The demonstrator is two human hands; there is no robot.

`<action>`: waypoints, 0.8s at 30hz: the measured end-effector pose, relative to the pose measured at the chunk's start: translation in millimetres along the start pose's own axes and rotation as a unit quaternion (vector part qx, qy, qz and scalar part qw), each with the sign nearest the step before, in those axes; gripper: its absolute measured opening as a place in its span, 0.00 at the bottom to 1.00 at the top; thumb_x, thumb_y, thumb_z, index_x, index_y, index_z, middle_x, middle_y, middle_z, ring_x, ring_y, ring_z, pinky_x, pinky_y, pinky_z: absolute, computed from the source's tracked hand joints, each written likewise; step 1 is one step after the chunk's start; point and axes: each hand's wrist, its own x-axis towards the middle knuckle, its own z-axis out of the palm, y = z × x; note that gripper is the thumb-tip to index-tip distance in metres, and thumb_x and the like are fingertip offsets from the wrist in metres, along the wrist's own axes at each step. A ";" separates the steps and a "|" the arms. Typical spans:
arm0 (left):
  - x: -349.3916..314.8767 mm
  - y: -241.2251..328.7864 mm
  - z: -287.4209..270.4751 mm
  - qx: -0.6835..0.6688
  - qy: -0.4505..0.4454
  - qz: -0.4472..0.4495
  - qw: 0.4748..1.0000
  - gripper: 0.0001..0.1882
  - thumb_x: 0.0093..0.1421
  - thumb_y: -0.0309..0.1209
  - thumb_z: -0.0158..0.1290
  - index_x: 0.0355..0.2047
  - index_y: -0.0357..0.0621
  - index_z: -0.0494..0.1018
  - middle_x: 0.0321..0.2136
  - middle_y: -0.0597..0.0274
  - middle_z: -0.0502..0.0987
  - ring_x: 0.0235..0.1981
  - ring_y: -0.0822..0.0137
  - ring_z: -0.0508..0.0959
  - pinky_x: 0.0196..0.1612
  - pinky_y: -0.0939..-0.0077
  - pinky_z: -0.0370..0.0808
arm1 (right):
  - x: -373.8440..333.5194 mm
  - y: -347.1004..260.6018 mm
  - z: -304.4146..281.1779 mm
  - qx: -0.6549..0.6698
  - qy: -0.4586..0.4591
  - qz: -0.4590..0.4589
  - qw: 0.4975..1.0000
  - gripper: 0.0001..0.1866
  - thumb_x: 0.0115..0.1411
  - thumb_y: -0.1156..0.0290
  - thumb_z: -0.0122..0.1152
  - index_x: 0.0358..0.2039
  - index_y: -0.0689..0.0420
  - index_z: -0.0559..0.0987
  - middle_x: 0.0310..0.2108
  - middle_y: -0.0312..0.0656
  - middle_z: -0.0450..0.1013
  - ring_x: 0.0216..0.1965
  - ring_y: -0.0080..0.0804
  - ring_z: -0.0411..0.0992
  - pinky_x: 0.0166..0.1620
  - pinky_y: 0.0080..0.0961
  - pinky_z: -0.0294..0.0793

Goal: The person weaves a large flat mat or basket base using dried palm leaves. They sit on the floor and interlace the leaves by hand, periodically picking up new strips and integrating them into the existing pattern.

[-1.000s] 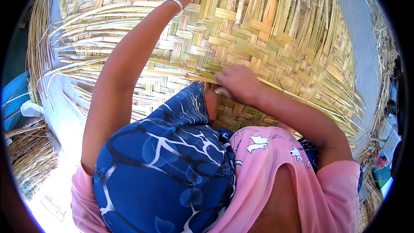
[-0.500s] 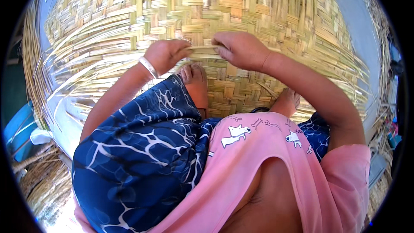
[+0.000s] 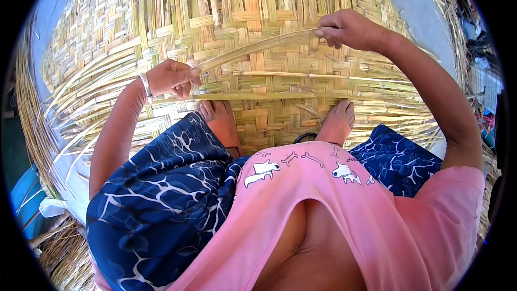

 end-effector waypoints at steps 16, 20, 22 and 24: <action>51.8 69.7 64.5 0.433 0.343 0.218 0.805 0.12 0.57 0.33 0.47 0.41 0.48 0.69 0.24 0.59 0.76 0.25 0.57 0.77 0.28 0.64 0.72 | 66.5 -64.6 10.7 -0.090 0.195 -0.198 0.956 0.16 0.59 0.59 0.48 0.28 0.60 0.73 0.23 0.44 0.70 0.25 0.37 0.71 0.31 0.33 0.70; 55.3 37.1 16.2 0.119 0.320 0.254 0.905 0.08 0.60 0.32 0.47 0.37 0.43 0.71 0.20 0.58 0.76 0.23 0.63 0.77 0.26 0.71 0.73 | 49.4 -122.5 36.9 -0.006 0.273 -0.306 0.912 0.11 0.58 0.63 0.49 0.29 0.58 0.73 0.26 0.45 0.70 0.29 0.43 0.70 0.34 0.36 0.70; 40.0 65.9 6.3 -0.127 0.290 0.176 0.932 0.13 0.63 0.36 0.45 0.39 0.38 0.72 0.24 0.60 0.76 0.24 0.72 0.76 0.26 0.80 0.73 | 51.8 -132.8 62.9 0.084 0.092 -0.246 0.961 0.14 0.57 0.61 0.52 0.36 0.58 0.74 0.30 0.46 0.72 0.33 0.41 0.72 0.38 0.32 0.71; 22.1 102.5 2.0 -0.178 0.281 0.185 0.925 0.16 0.63 0.37 0.44 0.41 0.36 0.71 0.27 0.56 0.77 0.26 0.69 0.78 0.29 0.80 0.75 | 63.8 -132.4 94.5 0.200 0.019 -0.174 0.964 0.20 0.56 0.59 0.55 0.43 0.60 0.72 0.38 0.49 0.73 0.41 0.36 0.72 0.44 0.26 0.70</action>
